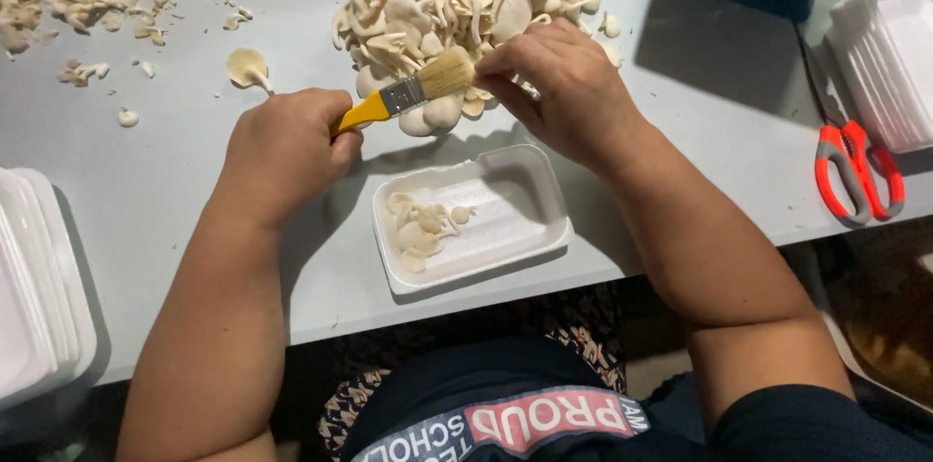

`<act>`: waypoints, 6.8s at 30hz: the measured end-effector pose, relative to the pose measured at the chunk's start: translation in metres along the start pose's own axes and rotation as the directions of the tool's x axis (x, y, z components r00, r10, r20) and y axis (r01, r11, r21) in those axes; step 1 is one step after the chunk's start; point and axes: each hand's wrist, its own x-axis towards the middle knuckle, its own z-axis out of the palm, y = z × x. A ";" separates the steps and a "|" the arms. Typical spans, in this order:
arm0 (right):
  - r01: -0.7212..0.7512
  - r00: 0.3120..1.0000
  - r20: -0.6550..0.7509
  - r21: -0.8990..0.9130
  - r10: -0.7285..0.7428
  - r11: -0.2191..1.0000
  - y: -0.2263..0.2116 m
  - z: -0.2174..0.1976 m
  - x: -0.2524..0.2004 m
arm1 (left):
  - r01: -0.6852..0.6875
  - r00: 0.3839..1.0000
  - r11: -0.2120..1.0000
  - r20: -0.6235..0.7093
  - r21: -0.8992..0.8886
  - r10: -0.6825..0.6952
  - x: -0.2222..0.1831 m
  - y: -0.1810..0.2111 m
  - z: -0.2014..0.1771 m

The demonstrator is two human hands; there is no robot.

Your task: The person cleans mushrooms by hand and with a brush, placing the cleaned items into a white tray.

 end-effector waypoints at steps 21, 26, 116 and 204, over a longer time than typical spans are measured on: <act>-0.078 0.997 -0.005 -0.008 0.078 0.997 0.009 -0.009 -0.004 | -0.014 0.993 0.974 -0.116 -0.225 -0.012 -0.007 -0.014 -0.011; -0.022 1.000 0.005 0.005 0.022 1.000 0.002 -0.003 -0.001 | 0.025 1.000 0.995 0.015 -0.092 -0.023 -0.004 0.000 -0.012; 0.092 0.939 0.323 0.098 -0.120 0.991 -0.036 0.057 0.069 | 0.208 0.933 0.888 -0.191 -0.410 -0.306 -0.017 -0.036 -0.039; -0.106 0.769 0.607 0.431 -0.201 0.896 -0.055 0.010 -0.004 | -0.079 0.982 0.989 -0.179 -0.128 0.055 -0.003 -0.016 -0.002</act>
